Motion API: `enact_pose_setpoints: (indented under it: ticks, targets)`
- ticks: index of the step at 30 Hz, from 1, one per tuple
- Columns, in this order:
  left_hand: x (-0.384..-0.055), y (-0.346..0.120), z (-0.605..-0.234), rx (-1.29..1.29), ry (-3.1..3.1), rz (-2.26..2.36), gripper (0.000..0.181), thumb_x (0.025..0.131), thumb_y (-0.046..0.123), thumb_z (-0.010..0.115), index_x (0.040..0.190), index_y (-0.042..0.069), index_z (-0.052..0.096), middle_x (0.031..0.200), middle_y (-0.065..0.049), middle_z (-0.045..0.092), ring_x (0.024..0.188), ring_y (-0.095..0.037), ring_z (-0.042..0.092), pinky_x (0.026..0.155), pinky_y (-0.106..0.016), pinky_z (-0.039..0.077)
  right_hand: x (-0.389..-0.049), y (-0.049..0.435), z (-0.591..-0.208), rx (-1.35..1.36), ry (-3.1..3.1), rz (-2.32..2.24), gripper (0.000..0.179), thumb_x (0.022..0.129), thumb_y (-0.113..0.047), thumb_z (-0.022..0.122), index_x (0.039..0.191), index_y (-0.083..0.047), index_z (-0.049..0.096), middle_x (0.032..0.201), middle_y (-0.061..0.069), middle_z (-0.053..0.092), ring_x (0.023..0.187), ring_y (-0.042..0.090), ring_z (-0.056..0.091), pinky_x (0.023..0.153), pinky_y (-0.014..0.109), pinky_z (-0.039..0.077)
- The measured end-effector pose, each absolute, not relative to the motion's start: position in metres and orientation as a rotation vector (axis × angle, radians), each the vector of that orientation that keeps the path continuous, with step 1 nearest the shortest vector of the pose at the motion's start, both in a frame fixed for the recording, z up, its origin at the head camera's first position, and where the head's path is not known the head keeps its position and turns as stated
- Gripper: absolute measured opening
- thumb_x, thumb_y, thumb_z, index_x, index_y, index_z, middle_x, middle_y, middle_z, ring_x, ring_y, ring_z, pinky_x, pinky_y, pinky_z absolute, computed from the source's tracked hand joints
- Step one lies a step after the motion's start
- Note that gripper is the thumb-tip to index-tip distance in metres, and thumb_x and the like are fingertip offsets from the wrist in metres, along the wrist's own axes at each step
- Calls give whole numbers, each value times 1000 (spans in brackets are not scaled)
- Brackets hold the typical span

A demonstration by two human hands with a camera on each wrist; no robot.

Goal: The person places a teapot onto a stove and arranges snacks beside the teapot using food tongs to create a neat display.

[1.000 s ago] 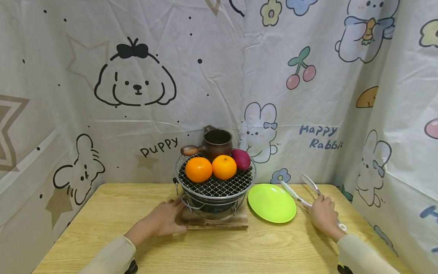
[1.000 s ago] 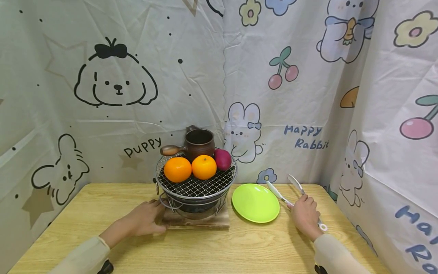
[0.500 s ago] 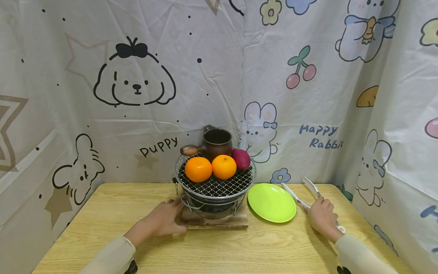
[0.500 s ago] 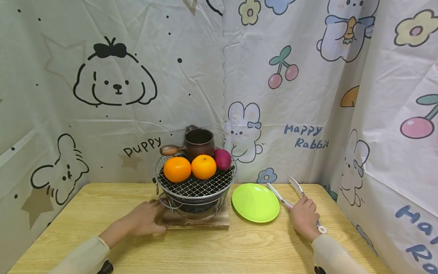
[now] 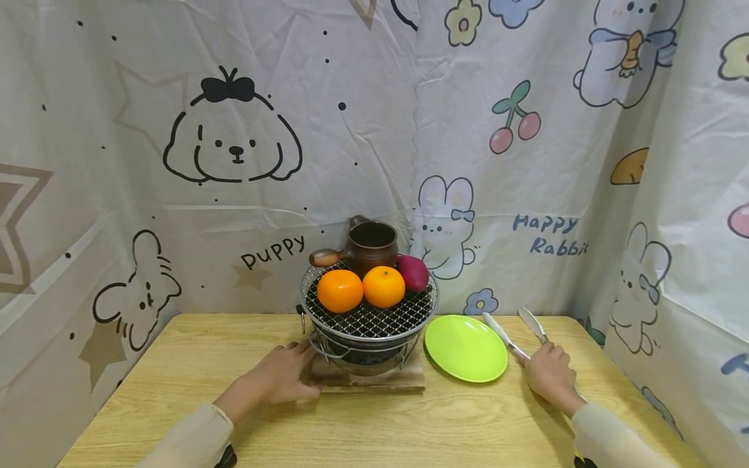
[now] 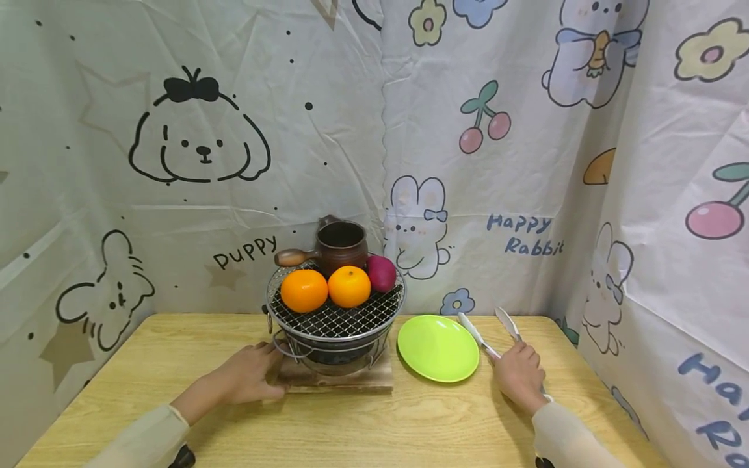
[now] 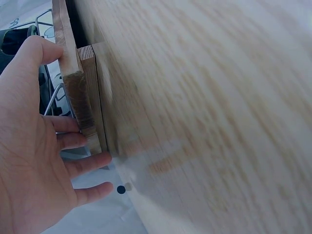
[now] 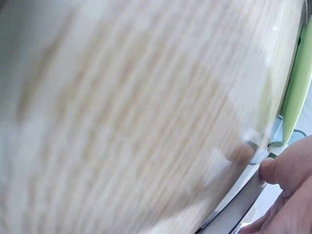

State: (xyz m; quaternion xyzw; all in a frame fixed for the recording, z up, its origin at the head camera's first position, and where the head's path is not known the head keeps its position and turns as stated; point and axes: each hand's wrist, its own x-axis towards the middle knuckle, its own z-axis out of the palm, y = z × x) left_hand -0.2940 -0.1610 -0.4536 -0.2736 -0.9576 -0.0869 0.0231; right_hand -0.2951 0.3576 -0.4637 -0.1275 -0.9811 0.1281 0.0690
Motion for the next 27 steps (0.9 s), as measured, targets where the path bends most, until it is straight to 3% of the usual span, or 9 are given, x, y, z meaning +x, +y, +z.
enact_pose_setpoints:
  ticks: [16, 27]
  targets:
    - [-290, -162, -450, -879, -2916, -218, 97, 81, 63, 65, 154, 4, 41, 156, -18, 47, 133, -42, 51, 108, -65, 41, -299, 357, -461, -443, -3002, 354, 72, 105, -36, 48, 127, 30, 27, 113, 49, 41, 111, 62, 46, 85, 67, 45]
    - [-292, -166, -453, -909, -2828, -150, 96, 81, 67, 63, 151, 4, 45, 148, -16, 55, 129, -39, 56, 103, -58, 46, -301, 358, -457, -396, -3013, 367, 84, 103, -44, 47, 137, 29, 24, 121, 51, 38, 117, 64, 43, 91, 69, 43]
